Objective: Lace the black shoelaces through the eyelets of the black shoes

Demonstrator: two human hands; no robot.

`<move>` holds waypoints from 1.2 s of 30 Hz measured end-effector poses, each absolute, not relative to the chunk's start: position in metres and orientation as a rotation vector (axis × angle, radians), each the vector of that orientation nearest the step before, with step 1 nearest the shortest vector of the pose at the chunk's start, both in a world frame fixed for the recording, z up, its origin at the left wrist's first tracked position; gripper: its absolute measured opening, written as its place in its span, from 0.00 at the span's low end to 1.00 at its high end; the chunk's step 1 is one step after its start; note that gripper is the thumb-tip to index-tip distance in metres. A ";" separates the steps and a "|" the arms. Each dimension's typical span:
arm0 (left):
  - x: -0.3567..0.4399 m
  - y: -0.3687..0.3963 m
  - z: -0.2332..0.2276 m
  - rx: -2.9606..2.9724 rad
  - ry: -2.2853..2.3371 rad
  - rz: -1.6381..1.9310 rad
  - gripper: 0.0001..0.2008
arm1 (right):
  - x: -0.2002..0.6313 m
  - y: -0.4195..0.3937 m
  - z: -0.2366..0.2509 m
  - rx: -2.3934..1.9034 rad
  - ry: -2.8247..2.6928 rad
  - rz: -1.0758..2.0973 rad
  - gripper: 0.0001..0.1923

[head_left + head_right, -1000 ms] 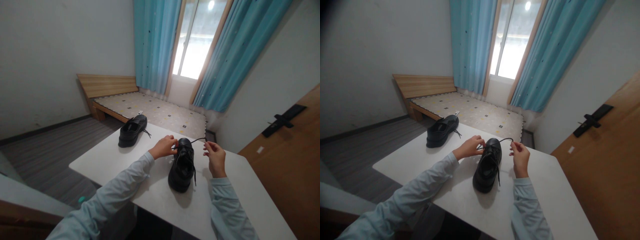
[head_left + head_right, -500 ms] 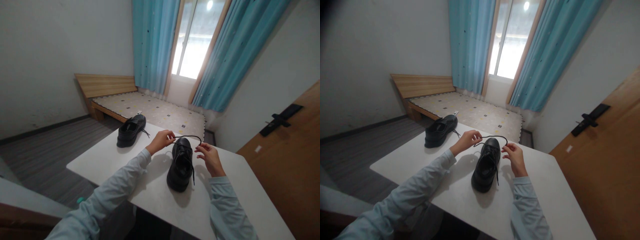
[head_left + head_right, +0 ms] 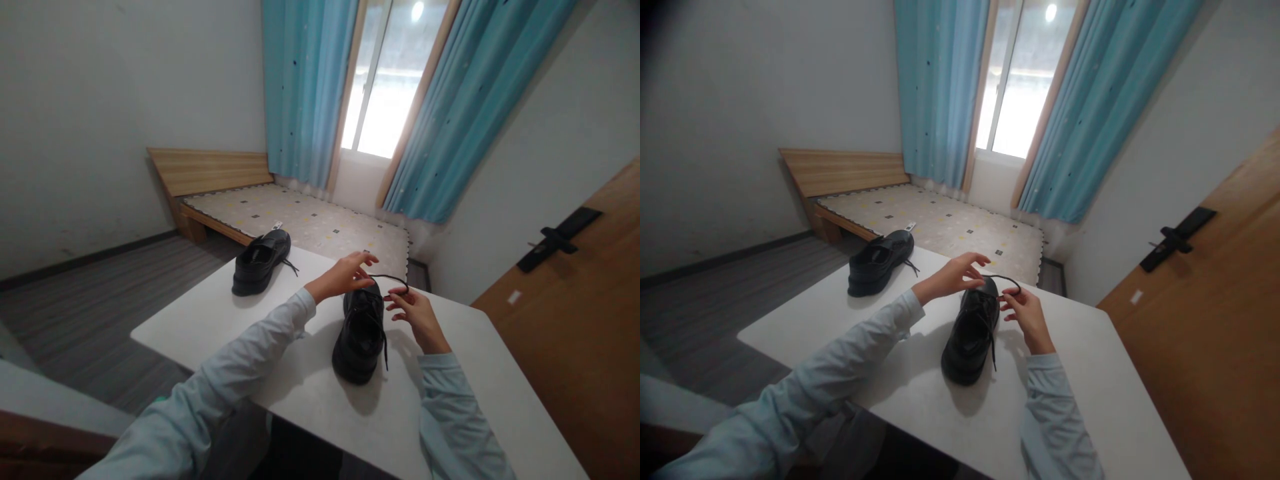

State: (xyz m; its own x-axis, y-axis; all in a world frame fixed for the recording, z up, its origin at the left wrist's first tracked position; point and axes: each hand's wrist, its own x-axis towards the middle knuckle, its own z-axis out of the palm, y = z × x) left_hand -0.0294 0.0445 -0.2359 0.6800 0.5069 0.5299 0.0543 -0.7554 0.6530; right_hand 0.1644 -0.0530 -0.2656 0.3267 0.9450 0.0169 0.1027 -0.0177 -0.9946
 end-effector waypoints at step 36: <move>-0.023 0.032 -0.234 2.785 0.657 0.553 0.07 | 0.164 -0.051 -0.265 -1.516 -1.310 0.831 0.17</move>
State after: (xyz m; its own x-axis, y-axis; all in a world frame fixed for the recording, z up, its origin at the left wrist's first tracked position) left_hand -0.0226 0.0319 -0.2343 0.8285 0.4682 0.3074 0.3829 -0.8740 0.2992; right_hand 0.1636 -0.0507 -0.2654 0.2004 0.9764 0.0800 0.3432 0.0065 -0.9392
